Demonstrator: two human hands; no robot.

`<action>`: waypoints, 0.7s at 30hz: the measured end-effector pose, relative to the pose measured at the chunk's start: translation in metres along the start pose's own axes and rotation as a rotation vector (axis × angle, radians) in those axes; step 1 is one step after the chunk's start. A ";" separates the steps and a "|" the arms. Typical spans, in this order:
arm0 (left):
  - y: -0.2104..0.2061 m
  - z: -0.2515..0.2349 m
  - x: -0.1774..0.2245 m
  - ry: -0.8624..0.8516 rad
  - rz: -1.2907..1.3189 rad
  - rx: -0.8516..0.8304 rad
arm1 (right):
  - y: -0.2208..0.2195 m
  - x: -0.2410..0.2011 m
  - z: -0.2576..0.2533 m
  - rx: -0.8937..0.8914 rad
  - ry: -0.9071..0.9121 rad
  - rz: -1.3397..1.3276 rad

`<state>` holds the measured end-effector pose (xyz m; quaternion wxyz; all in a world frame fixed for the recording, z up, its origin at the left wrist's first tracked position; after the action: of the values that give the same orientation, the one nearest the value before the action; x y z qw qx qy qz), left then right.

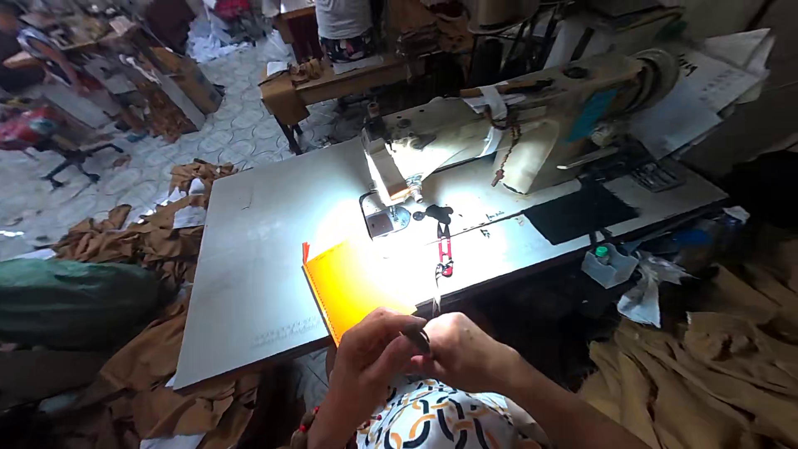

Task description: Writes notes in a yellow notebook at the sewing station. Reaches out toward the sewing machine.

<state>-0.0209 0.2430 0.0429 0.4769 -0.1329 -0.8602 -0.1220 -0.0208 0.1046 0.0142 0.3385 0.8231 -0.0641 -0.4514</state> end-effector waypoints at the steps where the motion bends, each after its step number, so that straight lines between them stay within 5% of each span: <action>1: 0.000 -0.006 0.000 -0.007 0.036 -0.015 | 0.001 -0.003 -0.001 -0.030 0.004 -0.020; 5: 0.002 -0.019 0.002 -0.076 -0.046 0.016 | 0.007 -0.005 -0.001 -0.074 -0.057 -0.034; 10: 0.096 -0.035 0.027 -0.103 0.081 0.715 | 0.011 0.007 0.010 -0.038 -0.282 -0.077; 16: 0.042 -0.018 -0.011 0.217 0.185 0.427 | 0.052 0.022 -0.005 0.383 -0.320 -0.774; 21: 0.026 -0.010 -0.024 0.269 0.277 0.406 | 0.039 0.026 -0.008 0.429 -0.355 -0.968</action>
<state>0.0079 0.2611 0.0294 0.6160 -0.1333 -0.7696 0.1025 0.0085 0.0686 0.0232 -0.0985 0.7204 0.1746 -0.6640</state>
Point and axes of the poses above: each hand's wrist, its own z-axis away from the middle knuckle, its own y-axis out of the back of the hand, x = y × z, the point moved 6 cm from there along -z, towards the middle knuckle, and after that the axes turned 13 degrees about -y, right-handed, at the moved point
